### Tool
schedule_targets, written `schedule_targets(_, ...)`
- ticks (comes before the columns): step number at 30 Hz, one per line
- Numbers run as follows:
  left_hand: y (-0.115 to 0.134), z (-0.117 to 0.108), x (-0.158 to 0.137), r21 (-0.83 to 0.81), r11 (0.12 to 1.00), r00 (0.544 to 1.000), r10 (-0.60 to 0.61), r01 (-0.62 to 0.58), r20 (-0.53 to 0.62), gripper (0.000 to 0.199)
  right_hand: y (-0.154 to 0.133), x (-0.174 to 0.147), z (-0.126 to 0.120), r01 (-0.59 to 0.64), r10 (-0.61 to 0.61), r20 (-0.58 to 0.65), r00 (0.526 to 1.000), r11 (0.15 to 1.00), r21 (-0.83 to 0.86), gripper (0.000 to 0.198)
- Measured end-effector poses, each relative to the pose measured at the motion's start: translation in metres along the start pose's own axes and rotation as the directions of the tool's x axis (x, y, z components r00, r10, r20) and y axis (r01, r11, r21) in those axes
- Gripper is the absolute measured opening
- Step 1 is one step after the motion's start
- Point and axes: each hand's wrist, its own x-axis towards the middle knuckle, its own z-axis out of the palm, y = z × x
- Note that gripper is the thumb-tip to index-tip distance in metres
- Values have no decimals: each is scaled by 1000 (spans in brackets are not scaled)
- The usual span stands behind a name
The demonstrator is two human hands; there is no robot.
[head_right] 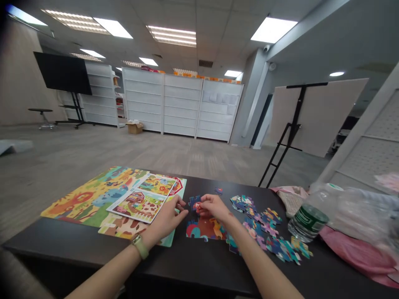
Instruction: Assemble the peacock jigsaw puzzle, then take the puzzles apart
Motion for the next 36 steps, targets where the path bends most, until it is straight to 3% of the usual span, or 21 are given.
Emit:
schedule_targets(3, -8, 2, 9, -258, 965, 999, -44, 41, -7, 18, 4, -2, 7, -6, 5, 39, 999, 1000, 19, 41)
schedule_targets(5, -11, 3, 14, -339, 940, 999, -45, 34, -24, 19, 4, -7, 11, -13, 12, 66, 998, 1000, 21, 43)
schedule_targets(10, -16, 4, 22, -379, 925, 997, -61, 37, -52, 16, 0, -17, 17, -10, 11, 144, 990, 1000, -8, 50)
schedule_targets(16, -8, 4, 22, -317, 948, 999, -15, 5, -30, 15, 1, -15, 14, 219, -204, 108, 973, 964, -153, 32)
schedule_targets(21, -1, 8, 21, -387, 921, 997, 23, -50, -76, 15, 1, -15, 13, 295, -279, 118, 953, 943, -153, 47)
schedule_targets(23, 0, 11, 20, -464, 886, 997, -35, -2, -72, 23, 1, -15, 14, 300, -289, 92, 953, 942, -152, 43)
schedule_targets(27, 1, 17, 16, -529, 836, 989, -143, 145, 45, 45, 3, -14, 13, 266, -268, 16, 963, 949, -170, 38)
schedule_targets(31, -2, 16, 16, -417, 900, 991, -96, 126, 94, 32, 4, -10, 4, 279, -306, -89, 948, 932, -233, 38)
schedule_targets(34, -5, 13, 17, -124, 992, 992, 13, 2, 124, 22, 3, -6, -4, 297, -356, -205, 912, 916, -269, 36)
schedule_targets(36, -6, 12, 18, 50, 997, 988, 47, -55, 149, 22, 4, -3, -7, 299, -370, -241, 897, 911, -285, 35)
